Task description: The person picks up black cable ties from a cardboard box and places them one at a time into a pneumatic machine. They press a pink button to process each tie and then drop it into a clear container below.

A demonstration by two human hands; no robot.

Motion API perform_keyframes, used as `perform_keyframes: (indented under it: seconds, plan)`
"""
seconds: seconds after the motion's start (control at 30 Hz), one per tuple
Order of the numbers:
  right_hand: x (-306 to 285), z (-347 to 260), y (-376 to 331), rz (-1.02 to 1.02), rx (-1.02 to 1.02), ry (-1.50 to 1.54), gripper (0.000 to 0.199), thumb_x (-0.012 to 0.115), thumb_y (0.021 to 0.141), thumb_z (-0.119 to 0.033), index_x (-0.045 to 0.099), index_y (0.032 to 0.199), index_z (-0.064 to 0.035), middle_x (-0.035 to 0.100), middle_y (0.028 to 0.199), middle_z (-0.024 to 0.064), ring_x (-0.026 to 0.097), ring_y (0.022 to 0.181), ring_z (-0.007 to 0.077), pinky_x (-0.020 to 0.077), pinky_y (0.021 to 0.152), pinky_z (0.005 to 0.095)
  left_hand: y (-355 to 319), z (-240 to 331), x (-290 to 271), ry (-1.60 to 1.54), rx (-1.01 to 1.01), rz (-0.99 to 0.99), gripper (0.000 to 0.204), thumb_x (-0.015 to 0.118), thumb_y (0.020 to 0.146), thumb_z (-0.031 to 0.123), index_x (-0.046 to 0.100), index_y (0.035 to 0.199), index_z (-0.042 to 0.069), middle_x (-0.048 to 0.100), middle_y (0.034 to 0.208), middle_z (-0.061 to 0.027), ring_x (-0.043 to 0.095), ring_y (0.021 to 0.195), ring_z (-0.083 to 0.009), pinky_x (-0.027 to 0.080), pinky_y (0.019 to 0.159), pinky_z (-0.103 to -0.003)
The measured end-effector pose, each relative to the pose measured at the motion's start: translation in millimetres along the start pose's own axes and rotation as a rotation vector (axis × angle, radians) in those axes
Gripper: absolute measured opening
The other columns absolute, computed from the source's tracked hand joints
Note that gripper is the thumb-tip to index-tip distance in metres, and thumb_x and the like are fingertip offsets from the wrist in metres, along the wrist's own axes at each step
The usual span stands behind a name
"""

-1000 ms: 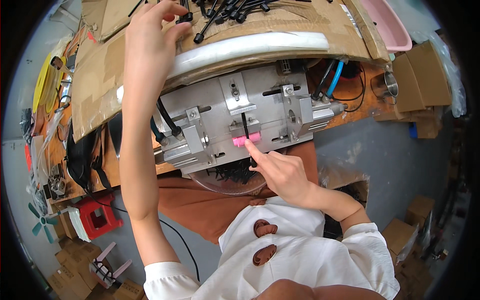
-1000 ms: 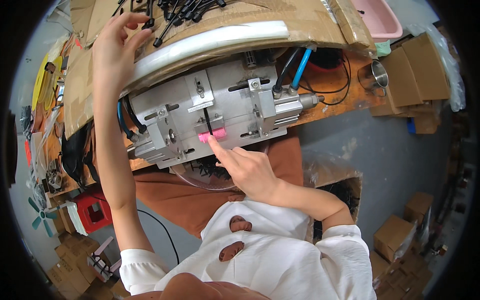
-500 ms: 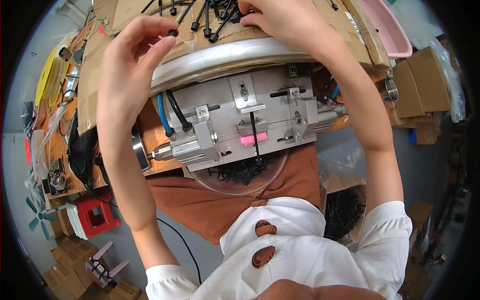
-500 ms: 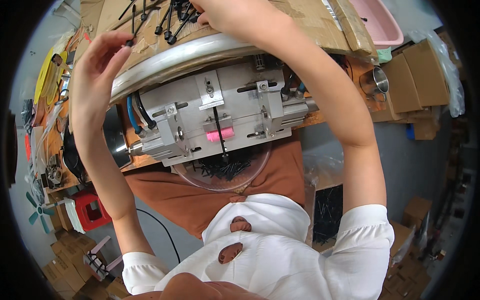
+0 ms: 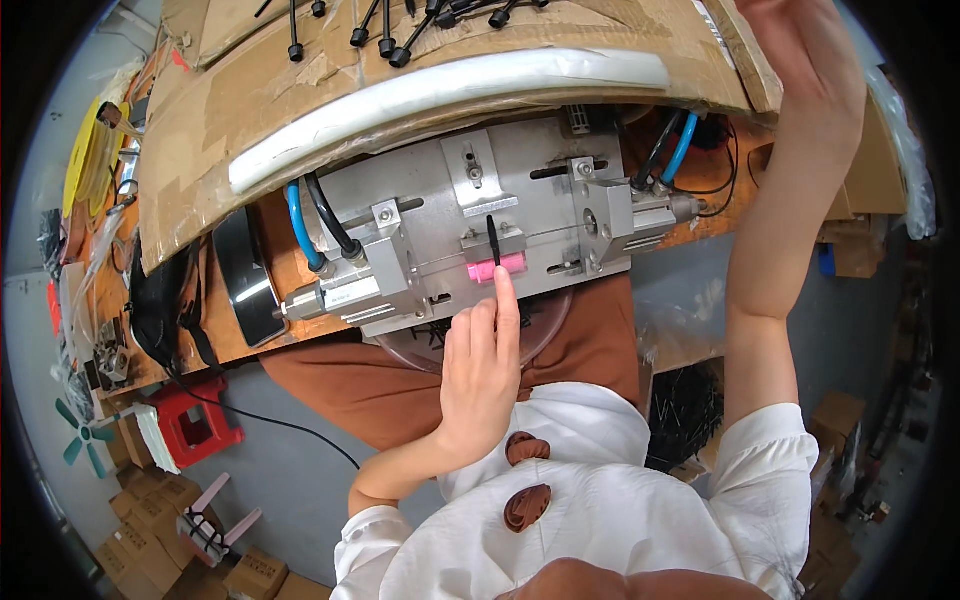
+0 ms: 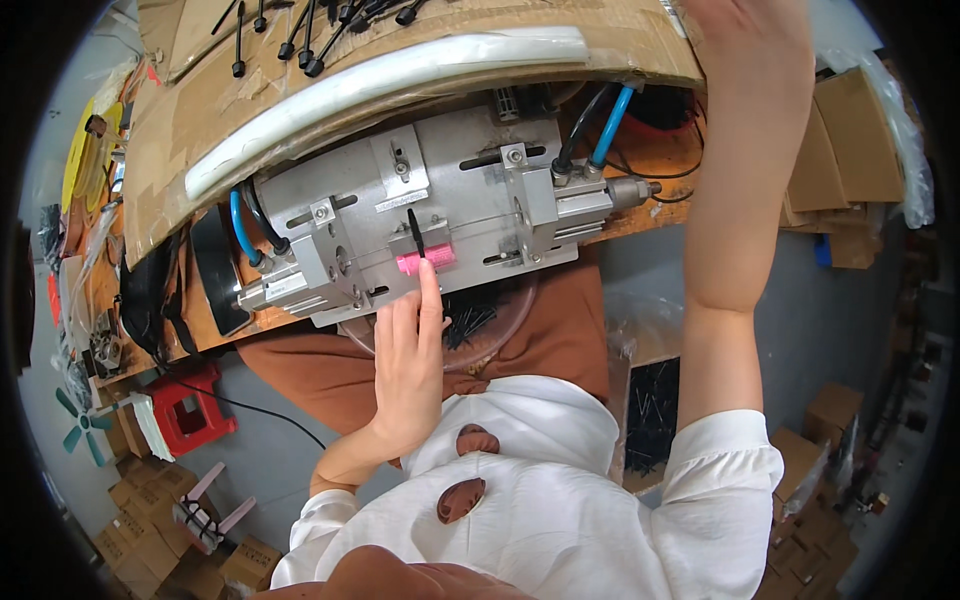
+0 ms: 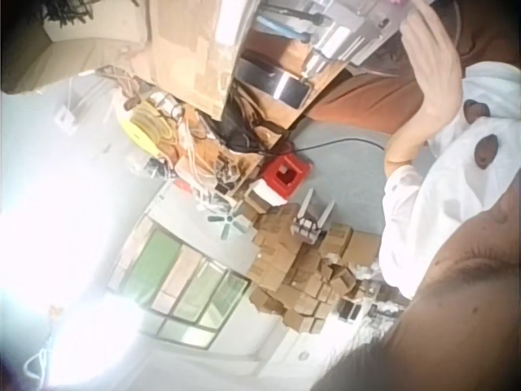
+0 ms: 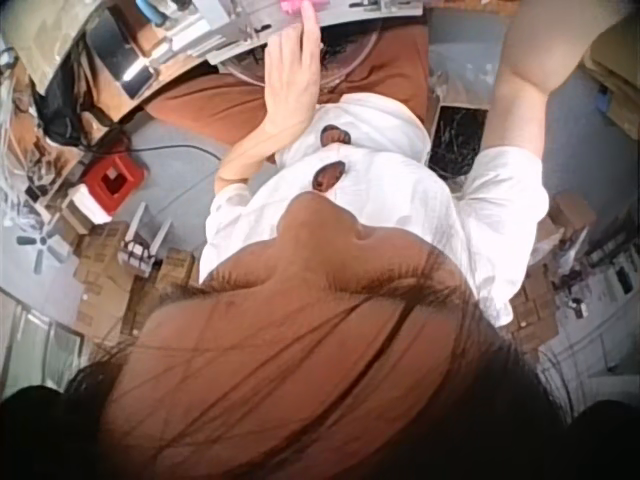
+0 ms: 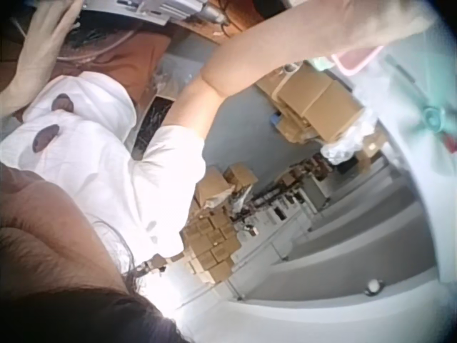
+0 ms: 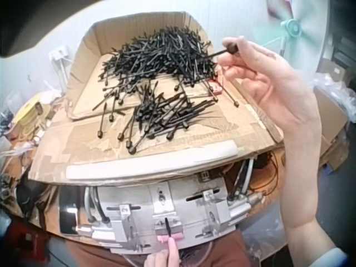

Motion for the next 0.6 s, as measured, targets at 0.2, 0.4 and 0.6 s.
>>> perform_keyframes:
  seconds: [0.2,0.4,0.6]
  plan:
    - [-9.6,-11.9,-75.6,-0.003,-0.097,-0.438,0.017,0.059,0.088,-0.008,0.059,0.103,0.0008,0.069,0.087,0.0133,0.062,0.067,0.0157,0.0457,0.056,0.023,9.8,3.4,-2.1,0.041,0.012,-0.007,0.071,0.058,0.071,-0.006,0.036,0.138,-0.009,0.048,0.097,-0.0103,0.049,0.084,-0.0231,0.045,0.076,-0.031]
    - [47.0,31.4,-213.0,-0.191,-0.142,-0.663,0.054,0.072,0.071,0.007,0.057,0.123,0.0033,0.063,0.074,0.01,0.056,0.056,0.0158,0.0439,0.047,0.0284,55.4,-19.8,-59.9,0.023,0.063,0.132,0.058,0.058,0.073,-0.004,0.052,0.13,0.002,0.05,0.091,-0.011,0.051,0.083,-0.0256,0.046,0.073,-0.034]
    - [70.8,72.9,-250.3,-0.315,-0.019,-0.777,0.063,0.072,0.07,0.002,0.052,0.13,0.0027,0.051,0.059,0.004,0.05,0.049,0.0159,0.0426,0.046,0.0326,190.5,-105.0,-106.4,-0.009,0.341,0.277,0.032,0.063,0.081,-0.001,0.063,0.11,0.011,0.054,0.089,-0.0089,0.051,0.074,-0.0223,0.044,0.067,-0.031]
Point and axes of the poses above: each hand's wrist, its own y-axis towards the middle knuckle, its own x-axis out of the palm, z = x × y, the point moved 3 cm from there along y, towards the middle knuckle
